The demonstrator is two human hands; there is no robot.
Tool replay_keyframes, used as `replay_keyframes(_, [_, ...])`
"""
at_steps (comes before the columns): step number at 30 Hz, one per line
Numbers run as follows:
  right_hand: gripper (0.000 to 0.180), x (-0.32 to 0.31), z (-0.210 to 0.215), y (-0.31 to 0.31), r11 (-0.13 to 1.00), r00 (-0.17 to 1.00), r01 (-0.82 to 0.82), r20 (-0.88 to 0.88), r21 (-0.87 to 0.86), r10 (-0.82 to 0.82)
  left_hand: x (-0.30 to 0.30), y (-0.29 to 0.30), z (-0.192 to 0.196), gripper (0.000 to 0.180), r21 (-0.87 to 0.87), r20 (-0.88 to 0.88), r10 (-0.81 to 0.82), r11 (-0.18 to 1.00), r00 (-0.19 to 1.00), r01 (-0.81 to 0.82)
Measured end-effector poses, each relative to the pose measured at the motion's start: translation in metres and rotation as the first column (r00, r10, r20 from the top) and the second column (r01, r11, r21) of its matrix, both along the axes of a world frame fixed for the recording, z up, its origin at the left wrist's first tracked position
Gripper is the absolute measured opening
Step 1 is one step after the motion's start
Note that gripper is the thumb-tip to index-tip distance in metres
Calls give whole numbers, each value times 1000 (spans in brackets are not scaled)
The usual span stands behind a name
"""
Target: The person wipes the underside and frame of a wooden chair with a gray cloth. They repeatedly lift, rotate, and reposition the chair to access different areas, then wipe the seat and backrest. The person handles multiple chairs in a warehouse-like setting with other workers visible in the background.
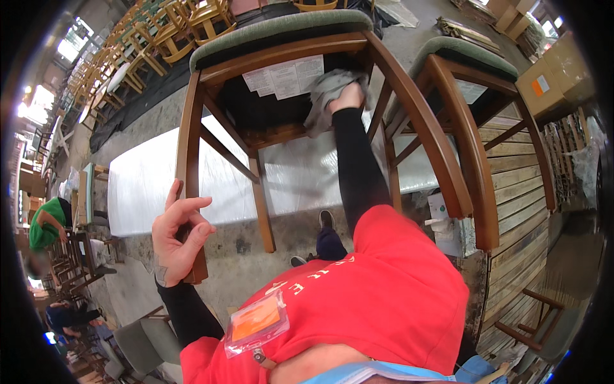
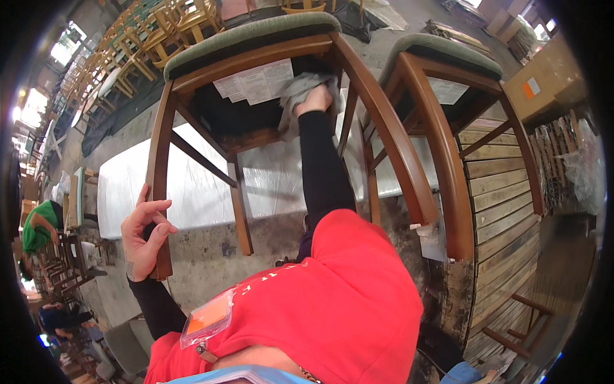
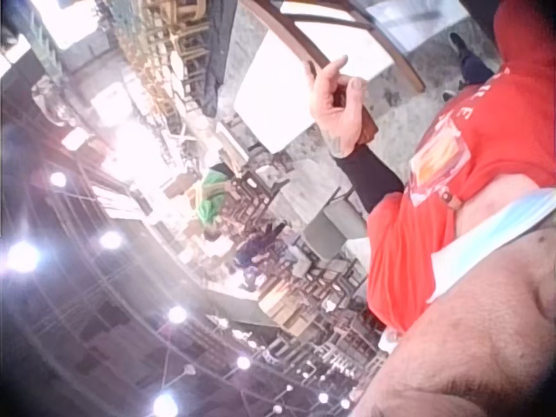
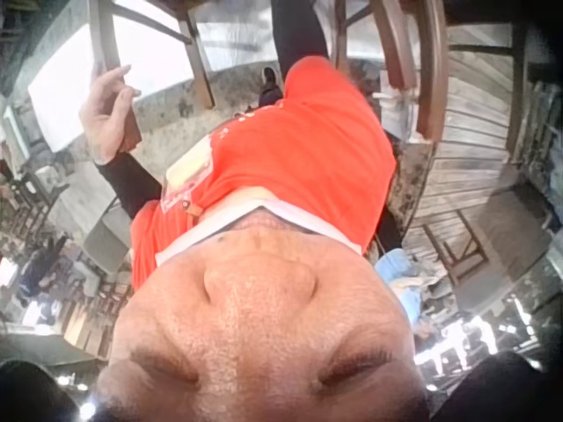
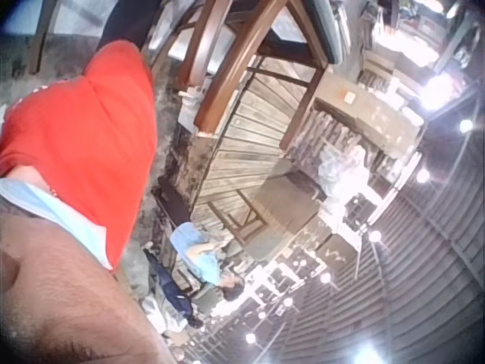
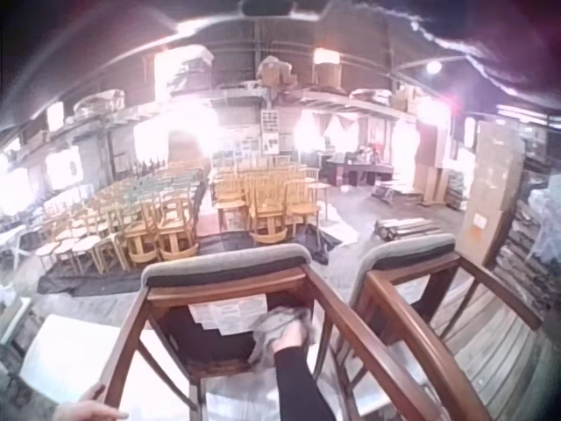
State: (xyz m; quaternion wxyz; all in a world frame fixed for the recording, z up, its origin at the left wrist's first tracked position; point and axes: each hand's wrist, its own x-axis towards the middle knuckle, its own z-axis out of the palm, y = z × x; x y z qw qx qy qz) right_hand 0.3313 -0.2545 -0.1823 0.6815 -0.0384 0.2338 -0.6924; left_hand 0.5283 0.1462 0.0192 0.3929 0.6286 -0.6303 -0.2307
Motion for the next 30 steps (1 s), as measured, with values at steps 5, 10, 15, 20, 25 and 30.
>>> replay_keyframes(5, [51, 55, -31, 81, 953, 159, -114, -942, 280, 295, -3, 0, 1, 27, 2, 9, 31, 1000, 999, -31])
replay_keyframes(10, [76, 1, -71, 130, 687, -656, -555, -754, 468, -16, -4, -8, -18, 30, 1, -183, -48, 999, 982, 49])
replay_keyframes(15, [37, -83, -73, 236, 690, 441, -628, -567, 359, 696, 15, 24, -5, 32, 15, -154, 90, 996, 984, -89])
replay_keyframes(20, [57, -312, 22, 266, 954, 943, -268, -239, -133, 232, 11, 5, -18, 32, -21, -184, -16, 1000, 983, 13])
replay_keyframes(25, [73, -359, 131, 252, 695, 697, -684, -479, -220, 534, 1, -3, -16, 32, -43, -118, -54, 998, 992, 49])
replay_keyframes(30, [23, -376, 147, 224, 506, 401, -842, -413, 185, 818, 15, -4, 1, 40, -117, 522, 61, 993, 851, 1])
